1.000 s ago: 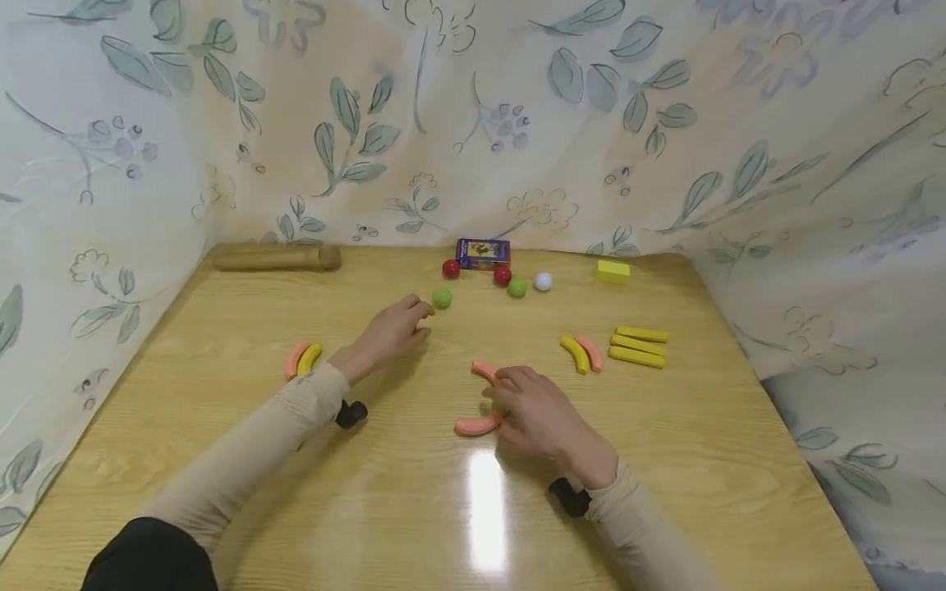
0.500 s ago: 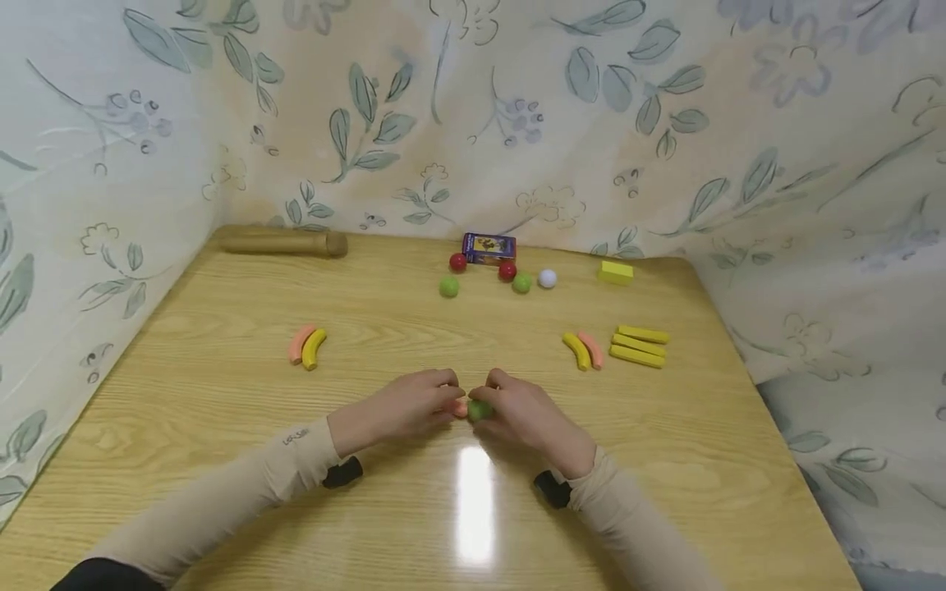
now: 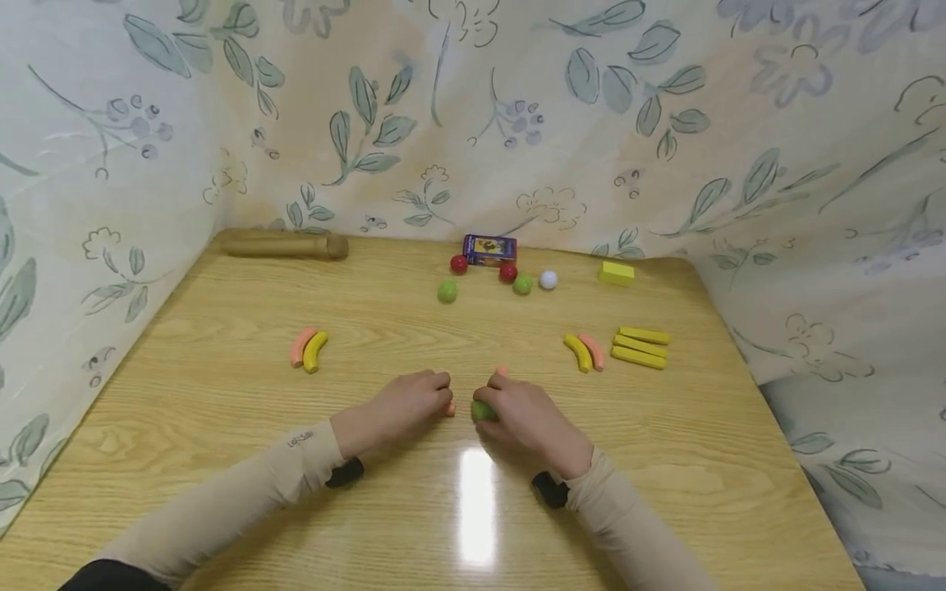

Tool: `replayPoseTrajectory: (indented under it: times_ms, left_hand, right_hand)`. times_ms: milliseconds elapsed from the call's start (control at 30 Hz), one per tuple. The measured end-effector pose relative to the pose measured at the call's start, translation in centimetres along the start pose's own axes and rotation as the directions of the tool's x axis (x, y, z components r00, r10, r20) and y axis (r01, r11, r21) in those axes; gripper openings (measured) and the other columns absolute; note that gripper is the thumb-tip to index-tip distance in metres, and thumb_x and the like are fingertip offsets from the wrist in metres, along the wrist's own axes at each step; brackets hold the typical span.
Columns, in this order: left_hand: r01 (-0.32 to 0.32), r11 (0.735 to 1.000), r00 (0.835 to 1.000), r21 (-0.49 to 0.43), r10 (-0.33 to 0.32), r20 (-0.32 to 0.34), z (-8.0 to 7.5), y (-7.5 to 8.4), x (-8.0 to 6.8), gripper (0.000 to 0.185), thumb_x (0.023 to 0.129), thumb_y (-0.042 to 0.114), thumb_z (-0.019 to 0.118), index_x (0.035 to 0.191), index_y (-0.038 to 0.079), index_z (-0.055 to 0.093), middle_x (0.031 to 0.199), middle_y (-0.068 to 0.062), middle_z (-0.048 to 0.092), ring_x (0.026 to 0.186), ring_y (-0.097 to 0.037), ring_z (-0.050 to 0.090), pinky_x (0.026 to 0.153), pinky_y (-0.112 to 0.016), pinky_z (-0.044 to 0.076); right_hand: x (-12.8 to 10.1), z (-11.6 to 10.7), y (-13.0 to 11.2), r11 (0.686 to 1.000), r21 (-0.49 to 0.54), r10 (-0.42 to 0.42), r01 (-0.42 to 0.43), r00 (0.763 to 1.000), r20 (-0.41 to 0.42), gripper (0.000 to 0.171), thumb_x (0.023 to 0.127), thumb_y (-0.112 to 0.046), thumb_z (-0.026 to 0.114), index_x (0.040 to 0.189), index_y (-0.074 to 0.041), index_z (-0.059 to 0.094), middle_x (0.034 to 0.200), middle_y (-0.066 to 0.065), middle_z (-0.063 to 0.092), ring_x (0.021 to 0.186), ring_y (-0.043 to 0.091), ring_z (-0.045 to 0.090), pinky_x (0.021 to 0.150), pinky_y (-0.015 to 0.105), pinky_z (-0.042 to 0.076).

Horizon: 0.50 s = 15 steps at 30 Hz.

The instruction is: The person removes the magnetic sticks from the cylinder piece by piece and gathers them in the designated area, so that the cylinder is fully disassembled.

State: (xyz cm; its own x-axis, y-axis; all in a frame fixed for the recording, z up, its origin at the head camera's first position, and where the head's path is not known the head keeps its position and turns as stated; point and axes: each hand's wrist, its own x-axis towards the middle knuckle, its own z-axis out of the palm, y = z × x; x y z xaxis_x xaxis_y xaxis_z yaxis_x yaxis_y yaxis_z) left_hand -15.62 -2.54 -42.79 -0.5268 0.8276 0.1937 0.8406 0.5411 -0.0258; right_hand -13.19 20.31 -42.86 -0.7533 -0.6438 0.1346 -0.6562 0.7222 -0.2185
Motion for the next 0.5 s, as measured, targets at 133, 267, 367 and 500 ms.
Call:
replayPoseTrajectory:
  times_ms: [133, 267, 367, 500]
  left_hand:
    - [-0.064, 0.979, 0.997, 0.194, 0.069, -0.020, -0.7, -2.8, -1.8, 0.008, 0.093, 0.017, 0.063, 0.087, 0.013, 0.067, 0.085, 0.002, 0.058, 0.072, -0.013, 0.054, 0.058, -0.020, 0.048]
    - [-0.096, 0.958, 0.993, 0.271, 0.109, -0.036, -1.5, -5.4, -3.8, 0.010, 0.088, 0.005, 0.067, 0.089, 0.014, 0.064, 0.086, 0.002, 0.057, 0.071, -0.013, 0.050, 0.058, -0.020, 0.046]
    - [-0.110, 0.958, 0.991, 0.264, 0.126, -0.046, -2.0, -6.1, -4.4, 0.011, 0.088, 0.004, 0.068, 0.092, 0.013, 0.064, 0.087, 0.001, 0.057, 0.072, -0.013, 0.050, 0.060, -0.021, 0.046]
    - [-0.127, 0.962, 0.990, 0.241, 0.139, -0.033, -2.1, -6.1, -4.3, 0.011, 0.089, 0.004, 0.068, 0.094, 0.013, 0.064, 0.089, 0.002, 0.057, 0.074, -0.013, 0.050, 0.061, -0.021, 0.047]
  right_hand:
    - [-0.3, 0.1, 0.5, 1.000, -0.002, 0.015, -0.015, 1.000, -0.008, 0.031, 0.080, -0.025, 0.080, 0.107, -0.011, 0.071, 0.093, -0.002, 0.060, 0.067, 0.003, 0.048, 0.059, 0.019, 0.043]
    - [-0.4, 0.2, 0.7, 1.000, 0.003, -0.001, 0.002, 1.000, -0.015, 0.032, 0.082, -0.026, 0.079, 0.109, -0.011, 0.071, 0.095, -0.001, 0.061, 0.068, 0.003, 0.049, 0.061, 0.020, 0.045]
    - [-0.4, 0.3, 0.8, 1.000, 0.003, -0.005, 0.005, 1.000, -0.019, 0.033, 0.082, -0.025, 0.079, 0.110, -0.011, 0.071, 0.095, 0.000, 0.062, 0.069, 0.004, 0.049, 0.061, 0.021, 0.045]
    - [-0.3, 0.2, 0.7, 1.000, -0.008, -0.007, 0.007, 1.000, -0.016, 0.033, 0.082, -0.026, 0.079, 0.110, -0.011, 0.071, 0.096, 0.000, 0.062, 0.070, 0.005, 0.051, 0.061, 0.022, 0.046]
